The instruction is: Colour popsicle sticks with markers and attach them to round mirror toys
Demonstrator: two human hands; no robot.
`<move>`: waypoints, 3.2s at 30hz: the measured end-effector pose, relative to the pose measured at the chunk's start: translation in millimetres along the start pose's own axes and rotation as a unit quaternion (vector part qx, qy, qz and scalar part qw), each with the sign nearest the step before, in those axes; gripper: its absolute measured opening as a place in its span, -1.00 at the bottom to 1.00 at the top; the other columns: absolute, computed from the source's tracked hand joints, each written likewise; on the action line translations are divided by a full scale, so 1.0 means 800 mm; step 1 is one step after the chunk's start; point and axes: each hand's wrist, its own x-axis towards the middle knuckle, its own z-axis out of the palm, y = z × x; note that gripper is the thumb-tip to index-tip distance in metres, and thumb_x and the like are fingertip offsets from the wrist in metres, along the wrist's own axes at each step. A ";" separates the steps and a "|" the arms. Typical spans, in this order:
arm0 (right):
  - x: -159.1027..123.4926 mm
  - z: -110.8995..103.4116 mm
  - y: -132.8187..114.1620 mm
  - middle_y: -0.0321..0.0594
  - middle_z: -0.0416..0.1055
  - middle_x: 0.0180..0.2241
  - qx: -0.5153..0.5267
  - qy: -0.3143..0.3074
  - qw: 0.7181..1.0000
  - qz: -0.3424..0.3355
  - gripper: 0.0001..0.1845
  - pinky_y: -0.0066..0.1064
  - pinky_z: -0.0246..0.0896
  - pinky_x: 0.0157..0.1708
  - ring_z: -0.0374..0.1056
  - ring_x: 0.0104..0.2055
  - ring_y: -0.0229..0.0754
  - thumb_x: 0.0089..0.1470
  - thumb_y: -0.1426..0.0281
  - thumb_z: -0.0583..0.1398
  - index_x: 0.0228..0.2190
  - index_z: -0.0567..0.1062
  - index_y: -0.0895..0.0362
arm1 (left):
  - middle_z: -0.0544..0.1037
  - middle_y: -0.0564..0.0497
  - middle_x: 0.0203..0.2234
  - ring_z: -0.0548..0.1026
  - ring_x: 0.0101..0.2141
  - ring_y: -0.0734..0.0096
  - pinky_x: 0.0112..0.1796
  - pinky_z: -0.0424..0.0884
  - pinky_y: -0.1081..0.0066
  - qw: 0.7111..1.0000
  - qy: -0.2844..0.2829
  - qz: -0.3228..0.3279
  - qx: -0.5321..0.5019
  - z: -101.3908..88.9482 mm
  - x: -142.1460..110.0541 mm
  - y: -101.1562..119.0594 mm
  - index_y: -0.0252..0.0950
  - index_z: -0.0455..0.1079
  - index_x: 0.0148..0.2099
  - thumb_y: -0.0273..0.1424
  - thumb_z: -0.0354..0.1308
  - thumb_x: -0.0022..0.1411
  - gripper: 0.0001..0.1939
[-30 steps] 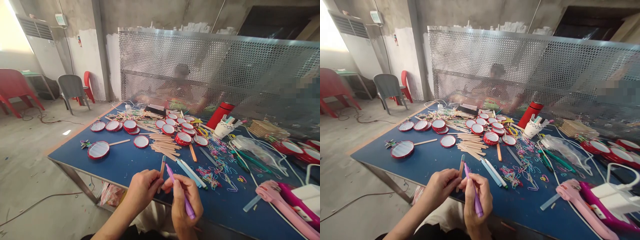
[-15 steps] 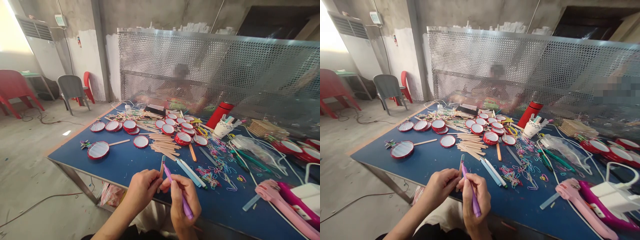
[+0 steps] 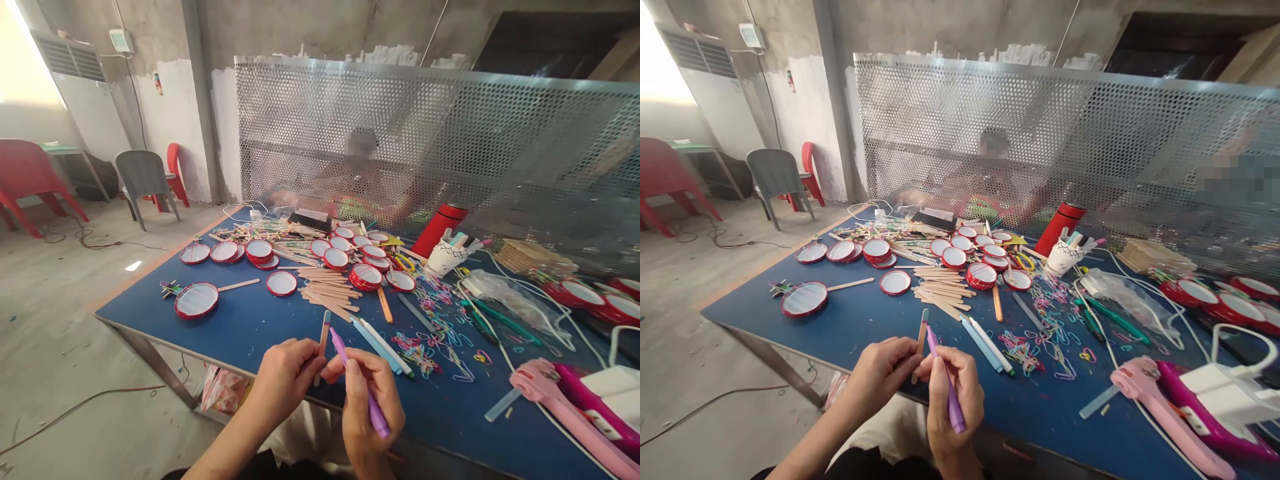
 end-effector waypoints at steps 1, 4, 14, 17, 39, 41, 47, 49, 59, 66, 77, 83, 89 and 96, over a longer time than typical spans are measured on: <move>0.000 0.001 -0.001 -0.35 0.52 -0.50 0.004 0.005 1.000 0.001 -0.88 -0.49 0.45 -0.48 0.48 -0.53 -0.29 0.32 0.45 0.16 -0.23 0.52 0.10 | 0.46 0.07 -0.54 0.41 -0.46 0.39 -0.40 0.21 0.45 1.000 -0.001 0.000 0.000 0.000 0.000 0.000 -0.23 0.30 -0.47 -0.40 0.00 0.34 -0.71; 0.001 0.001 -0.002 -0.34 0.53 -0.49 0.003 -0.009 1.000 -0.010 -0.88 -0.47 0.47 -0.47 0.49 -0.52 -0.27 0.32 0.45 0.16 -0.23 0.52 0.09 | 0.46 0.07 -0.55 0.40 -0.47 0.39 -0.41 0.20 0.45 1.000 0.000 0.007 0.003 -0.001 0.000 0.001 -0.23 0.30 -0.47 -0.41 -0.01 0.35 -0.70; -0.002 -0.003 0.005 -0.33 0.55 -0.45 -0.014 -0.033 0.999 -0.001 -0.88 -0.46 0.49 -0.43 0.52 -0.48 -0.25 0.33 0.43 0.15 -0.20 0.51 0.08 | 0.43 0.08 -0.55 0.38 -0.47 0.40 -0.41 0.18 0.46 1.000 0.001 0.003 -0.005 0.000 0.000 0.002 -0.22 0.26 -0.47 -0.42 0.01 0.33 -0.72; -0.001 -0.002 0.004 -0.32 0.55 -0.46 -0.020 -0.031 0.999 0.003 -0.88 -0.45 0.48 -0.45 0.51 -0.49 -0.25 0.33 0.42 0.15 -0.22 0.52 0.09 | 0.43 0.09 -0.55 0.38 -0.47 0.40 -0.41 0.18 0.46 1.000 0.003 0.006 -0.003 0.000 0.000 0.000 -0.22 0.26 -0.46 -0.41 0.01 0.35 -0.72; 0.000 0.000 0.001 -0.35 0.53 -0.48 -0.013 -0.017 1.000 -0.010 -0.88 -0.47 0.43 -0.46 0.49 -0.52 -0.28 0.33 0.44 0.15 -0.22 0.51 0.09 | 0.47 0.08 -0.55 0.43 -0.47 0.40 -0.41 0.22 0.47 1.000 0.011 0.013 0.014 0.002 -0.001 -0.001 -0.23 0.29 -0.46 -0.43 0.02 0.37 -0.70; -0.001 0.000 0.002 -0.36 0.51 -0.50 -0.002 0.018 1.000 0.006 -0.90 -0.47 0.42 -0.46 0.47 -0.53 -0.28 0.33 0.44 0.17 -0.23 0.51 0.09 | 0.48 0.07 -0.54 0.44 -0.46 0.40 -0.39 0.24 0.46 1.000 0.009 0.011 0.007 0.000 0.000 0.000 -0.23 0.29 -0.48 -0.43 0.02 0.36 -0.69; -0.003 -0.001 0.003 -0.34 0.53 -0.48 0.003 -0.002 1.000 -0.006 -0.89 -0.42 0.46 -0.44 0.50 -0.50 -0.25 0.33 0.43 0.16 -0.24 0.51 0.09 | 0.45 0.09 -0.57 0.40 -0.49 0.41 -0.43 0.21 0.47 1.000 0.014 0.011 0.005 -0.001 0.000 0.002 -0.22 0.28 -0.48 -0.43 0.01 0.33 -0.71; -0.001 0.000 0.000 -0.34 0.54 -0.48 -0.004 -0.017 1.000 -0.010 -0.88 -0.42 0.47 -0.44 0.50 -0.50 -0.24 0.33 0.43 0.15 -0.24 0.52 0.09 | 0.45 0.08 -0.56 0.40 -0.49 0.40 -0.42 0.20 0.47 1.000 0.014 0.015 0.003 0.000 0.000 0.001 -0.22 0.29 -0.47 -0.42 0.01 0.34 -0.71; -0.002 0.000 0.003 -0.35 0.54 -0.47 0.006 -0.010 1.000 -0.009 -0.89 -0.44 0.46 -0.43 0.50 -0.50 -0.26 0.33 0.44 0.16 -0.22 0.52 0.09 | 0.44 0.09 -0.55 0.40 -0.47 0.40 -0.42 0.19 0.46 1.000 0.010 0.008 0.005 0.001 -0.001 -0.001 -0.22 0.27 -0.47 -0.42 0.02 0.35 -0.71; 0.001 0.001 0.002 -0.35 0.55 -0.47 0.024 -0.003 1.000 -0.001 -0.89 -0.45 0.45 -0.43 0.51 -0.50 -0.26 0.32 0.45 0.16 -0.22 0.52 0.08 | 0.43 0.08 -0.55 0.39 -0.47 0.40 -0.40 0.18 0.46 1.000 0.005 0.007 -0.007 -0.001 0.000 0.001 -0.22 0.23 -0.47 -0.45 0.01 0.34 -0.71; -0.001 -0.003 0.002 -0.36 0.55 -0.48 0.008 -0.033 0.999 0.009 -0.87 -0.47 0.46 -0.42 0.51 -0.49 -0.27 0.32 0.45 0.16 -0.24 0.52 0.07 | 0.42 0.08 -0.55 0.38 -0.47 0.40 -0.41 0.17 0.48 1.000 0.009 0.009 -0.012 -0.001 0.001 0.001 -0.23 0.25 -0.46 -0.44 0.02 0.35 -0.72; 0.000 -0.001 0.001 -0.36 0.55 -0.47 0.020 -0.014 1.000 -0.005 -0.86 -0.46 0.47 -0.41 0.50 -0.49 -0.27 0.32 0.47 0.15 -0.22 0.52 0.06 | 0.41 0.09 -0.56 0.38 -0.48 0.41 -0.41 0.17 0.48 1.000 0.010 0.015 -0.004 0.001 -0.001 -0.002 -0.23 0.25 -0.47 -0.44 0.02 0.34 -0.73; 0.001 -0.002 0.000 -0.35 0.56 -0.48 0.006 -0.035 0.999 0.006 -0.87 -0.48 0.46 -0.43 0.51 -0.49 -0.27 0.32 0.45 0.15 -0.23 0.52 0.07 | 0.39 0.10 -0.57 0.35 -0.48 0.42 -0.42 0.15 0.48 0.999 0.016 0.024 -0.016 0.002 0.000 -0.002 -0.22 0.24 -0.46 -0.43 0.00 0.34 -0.73; -0.002 -0.004 0.005 -0.39 0.55 -0.47 -0.003 -0.043 0.999 -0.004 -0.86 -0.53 0.45 -0.39 0.51 -0.47 -0.32 0.34 0.46 0.14 -0.23 0.50 0.06 | 0.34 0.11 -0.57 0.33 -0.49 0.42 -0.42 0.14 0.47 1.000 0.008 0.017 -0.019 0.001 0.000 -0.001 -0.21 0.18 -0.47 -0.40 -0.01 0.35 -0.72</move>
